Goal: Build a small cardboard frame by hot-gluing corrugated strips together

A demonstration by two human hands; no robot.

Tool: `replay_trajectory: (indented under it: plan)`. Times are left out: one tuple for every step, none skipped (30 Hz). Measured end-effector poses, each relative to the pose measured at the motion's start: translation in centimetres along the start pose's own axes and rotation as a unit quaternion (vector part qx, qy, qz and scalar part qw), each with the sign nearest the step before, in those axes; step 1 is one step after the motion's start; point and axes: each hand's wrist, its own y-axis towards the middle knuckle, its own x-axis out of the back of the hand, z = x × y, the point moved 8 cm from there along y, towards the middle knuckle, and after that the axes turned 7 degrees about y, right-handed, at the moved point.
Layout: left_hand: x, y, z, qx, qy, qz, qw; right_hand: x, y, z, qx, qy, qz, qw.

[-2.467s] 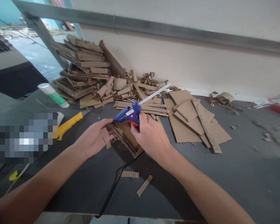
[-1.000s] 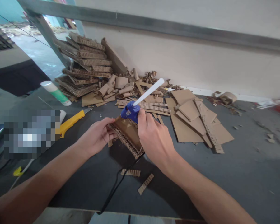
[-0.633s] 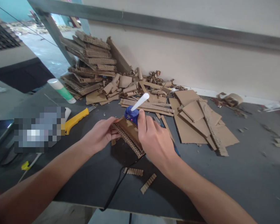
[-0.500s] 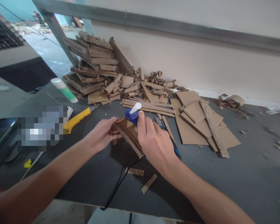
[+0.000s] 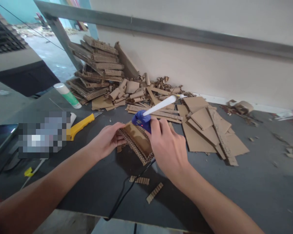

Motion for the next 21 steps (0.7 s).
replay_trajectory:
  plan:
    - [0.0, 0.0, 0.0, 0.0, 0.001, 0.001, 1.0, 0.0, 0.2, -0.5, -0.018, 0.02, 0.005, 1.0]
    - [0.0, 0.1, 0.0, -0.003, 0.003, 0.002, 1.0, 0.0, 0.3, -1.1, -0.04, 0.042, 0.013, 0.998]
    - [0.1, 0.1, -0.1, -0.008, 0.005, 0.004, 1.0, -0.1, 0.5, -1.8, -0.065, 0.065, 0.025, 0.995]
    - [0.1, 0.2, -0.2, -0.016, 0.008, 0.007, 1.0, -0.2, 0.6, -2.6, -0.093, 0.089, 0.04, 0.991]
    - [0.1, 0.2, -0.3, -0.026, 0.014, 0.011, 1.0, -0.5, 0.7, -3.4, -0.121, 0.115, 0.06, 0.984]
    - [0.2, 0.3, -0.4, -0.036, 0.02, 0.014, 0.999, -0.8, 0.8, -4.3, -0.146, 0.145, 0.08, 0.975]
    - [0.2, 0.4, -0.5, -0.045, 0.028, 0.016, 0.998, -1.1, 0.8, -5.1, -0.17, 0.177, 0.103, 0.964]
    - [0.4, 0.6, -0.6, -0.055, 0.035, 0.016, 0.998, -1.6, 0.6, -5.9, -0.192, 0.21, 0.128, 0.95]
    - [0.5, 0.7, -0.7, -0.065, 0.04, 0.015, 0.997, -2.0, 0.3, -6.7, -0.215, 0.238, 0.149, 0.936]
    - [0.7, 0.9, -0.9, -0.075, 0.042, 0.009, 0.996, -2.4, -0.1, -7.6, -0.241, 0.259, 0.166, 0.921]
    - [1.0, 1.0, -1.1, -0.085, 0.041, -0.002, 0.995, -2.9, -0.7, -8.5, -0.268, 0.272, 0.18, 0.907]
    - [1.3, 1.2, -1.4, -0.096, 0.04, -0.017, 0.994, -3.2, -1.4, -9.3, -0.292, 0.28, 0.188, 0.895]
    - [1.6, 1.3, -1.7, -0.105, 0.038, -0.032, 0.993, -3.6, -2.2, -10.1, -0.314, 0.287, 0.19, 0.885]
    - [1.9, 1.4, -1.9, -0.112, 0.038, -0.046, 0.992, -4.0, -3.1, -10.6, -0.332, 0.303, 0.192, 0.872]
    - [2.1, 1.5, -2.1, -0.118, 0.038, -0.056, 0.991, -4.5, -4.1, -10.8, -0.345, 0.337, 0.196, 0.853]
    - [2.3, 1.6, -2.3, -0.124, 0.038, -0.061, 0.99, -5.0, -5.1, -10.8, -0.363, 0.388, 0.195, 0.824]
    - [2.3, 1.6, -2.5, -0.129, 0.038, -0.062, 0.989, -5.3, -6.1, -10.8, -0.386, 0.45, 0.179, 0.786]
    - [2.3, 1.7, -2.6, -0.135, 0.038, -0.062, 0.988, -5.6, -7.2, -10.5, -0.41, 0.505, 0.166, 0.741]
    - [2.4, 1.7, -2.6, -0.14, 0.039, -0.062, 0.987, -5.6, -8.1, -10.1, -0.428, 0.547, 0.154, 0.703]
    - [2.4, 1.7, -2.7, -0.145, 0.043, -0.063, 0.986, -5.5, -8.9, -9.6, -0.439, 0.568, 0.151, 0.68]
    - [2.3, 1.7, -2.7, -0.149, 0.05, -0.062, 0.986, -5.3, -9.6, -9.0, -0.444, 0.567, 0.154, 0.676]
